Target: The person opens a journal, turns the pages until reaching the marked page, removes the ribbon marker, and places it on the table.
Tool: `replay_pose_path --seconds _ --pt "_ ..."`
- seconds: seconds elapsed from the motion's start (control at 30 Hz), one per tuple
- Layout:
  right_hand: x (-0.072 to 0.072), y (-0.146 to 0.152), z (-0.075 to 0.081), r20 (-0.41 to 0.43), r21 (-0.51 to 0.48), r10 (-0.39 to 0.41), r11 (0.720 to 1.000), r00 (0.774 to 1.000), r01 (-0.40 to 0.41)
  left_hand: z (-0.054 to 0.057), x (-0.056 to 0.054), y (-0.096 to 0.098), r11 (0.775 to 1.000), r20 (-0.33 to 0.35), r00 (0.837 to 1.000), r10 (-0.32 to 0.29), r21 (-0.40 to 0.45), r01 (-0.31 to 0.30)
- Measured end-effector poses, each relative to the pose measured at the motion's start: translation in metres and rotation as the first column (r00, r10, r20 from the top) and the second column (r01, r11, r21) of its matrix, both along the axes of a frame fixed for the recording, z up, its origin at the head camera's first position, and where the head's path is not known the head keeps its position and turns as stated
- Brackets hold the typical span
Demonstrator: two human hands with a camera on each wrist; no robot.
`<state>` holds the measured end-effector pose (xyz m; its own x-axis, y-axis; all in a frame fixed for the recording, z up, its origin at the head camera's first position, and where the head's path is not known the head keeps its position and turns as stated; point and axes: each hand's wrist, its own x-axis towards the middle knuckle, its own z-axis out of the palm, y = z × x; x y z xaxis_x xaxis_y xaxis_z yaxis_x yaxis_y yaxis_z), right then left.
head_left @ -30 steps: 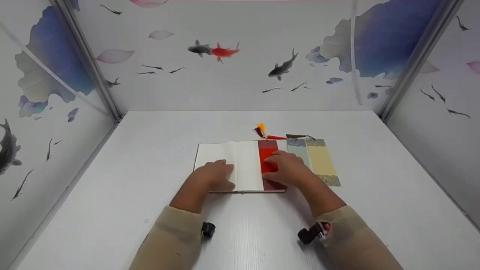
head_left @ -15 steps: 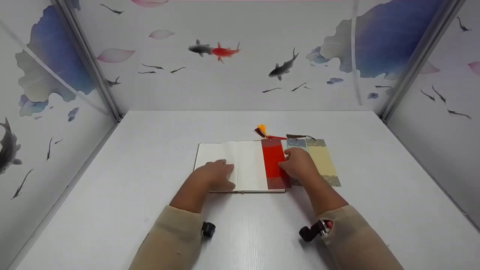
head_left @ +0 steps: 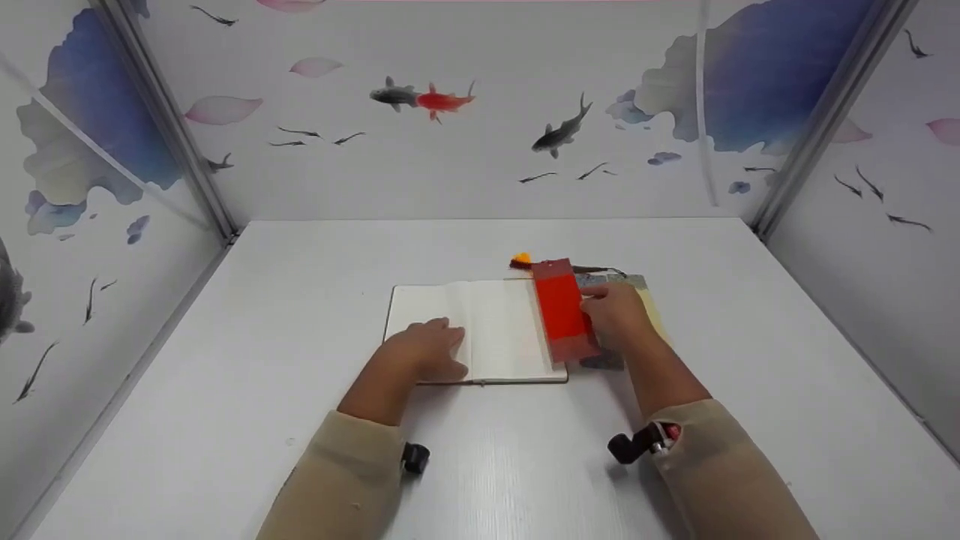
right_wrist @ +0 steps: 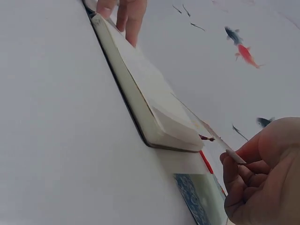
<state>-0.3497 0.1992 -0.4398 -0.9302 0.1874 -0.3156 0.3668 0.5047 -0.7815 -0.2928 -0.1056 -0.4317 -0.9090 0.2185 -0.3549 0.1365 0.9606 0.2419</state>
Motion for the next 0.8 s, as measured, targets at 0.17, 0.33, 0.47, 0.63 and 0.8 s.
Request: replay_pose_path --seconds 0.17,0.33,0.47,0.63,0.8 --pt "-0.006 0.029 0.008 0.004 -0.013 -0.040 0.999 0.999 0.040 0.001 0.001 -0.001 1.000 -0.007 1.000 -0.015 -0.001 0.015" --pt "-0.011 0.067 0.014 0.023 -0.005 -0.038 0.999 0.999 0.038 0.001 0.001 -0.002 1.000 0.005 1.000 -0.019 0.004 0.019" --pt "-0.012 0.098 0.016 0.036 0.039 -0.050 0.998 0.998 0.048 0.000 0.001 -0.002 1.000 0.010 1.000 -0.017 0.011 0.017" --pt "-0.009 0.133 0.018 0.052 0.082 -0.081 0.994 0.995 0.076 -0.002 -0.002 -0.001 0.999 0.005 0.999 -0.033 -0.001 0.033" --pt "-0.004 0.158 0.014 0.084 0.119 -0.096 0.989 0.992 0.086 -0.002 -0.003 -0.002 0.999 0.009 0.999 -0.039 -0.019 0.039"
